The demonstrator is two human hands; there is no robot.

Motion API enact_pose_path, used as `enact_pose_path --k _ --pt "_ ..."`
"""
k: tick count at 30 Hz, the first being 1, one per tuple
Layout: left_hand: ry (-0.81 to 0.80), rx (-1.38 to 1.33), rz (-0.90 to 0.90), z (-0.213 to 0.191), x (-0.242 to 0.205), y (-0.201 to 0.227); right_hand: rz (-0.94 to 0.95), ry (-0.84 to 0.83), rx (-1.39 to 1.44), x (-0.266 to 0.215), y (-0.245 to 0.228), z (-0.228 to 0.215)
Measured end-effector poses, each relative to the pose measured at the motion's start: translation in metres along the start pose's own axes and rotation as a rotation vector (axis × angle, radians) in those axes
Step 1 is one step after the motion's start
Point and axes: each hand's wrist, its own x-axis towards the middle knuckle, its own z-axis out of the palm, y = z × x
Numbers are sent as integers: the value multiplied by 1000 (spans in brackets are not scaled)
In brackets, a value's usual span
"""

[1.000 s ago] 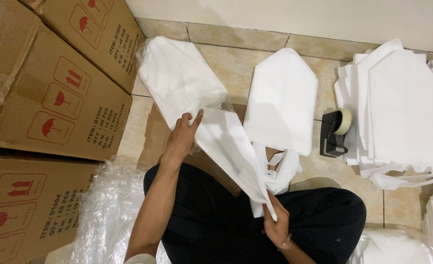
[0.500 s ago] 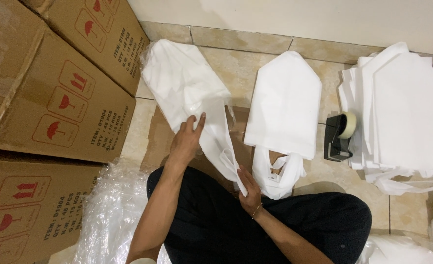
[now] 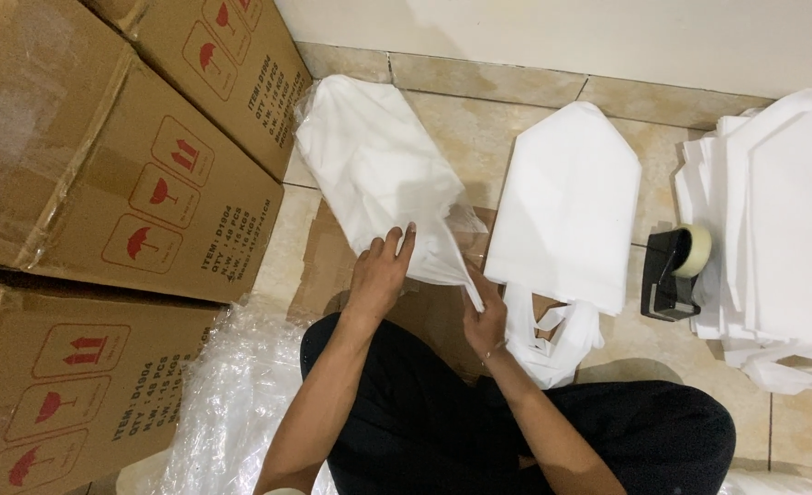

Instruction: The person sits on the floor and repeatedly folds white non-woven bags, placing them into clear plastic packaging. They smooth the bags and align the edges before stacking them into the plastic wrap.

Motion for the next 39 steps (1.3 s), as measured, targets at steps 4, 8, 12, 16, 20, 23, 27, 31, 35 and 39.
enact_pose_path --k 4,8,12,16,20,23,27,31,35,39 --pt "-49 -25 -42 -15 0 4 57 104 -11 -39 16 -4" --pt "-52 -22 -45 -10 -2 4 -125 173 -123 -47 10 2" --pt "15 -5 24 -7 -3 4 -151 140 -63 -34 22 16" --pt "137 88 57 0 0 4 -89 94 -19 -2 10 29" --pt "157 74 65 -1 0 5 119 76 27 14 8 33" --pt "111 -2 44 -14 -2 5 222 59 103 9 -5 24" --pt "47 -80 18 -2 3 3 380 95 467 -6 -2 20" --pt "23 -109 -25 -5 1 4 924 140 890 -15 27 12" --pt "-6 -122 -4 -1 2 4 1039 138 872 3 6 14" --pt "-11 -91 19 2 2 3 1051 103 711 41 -82 8"
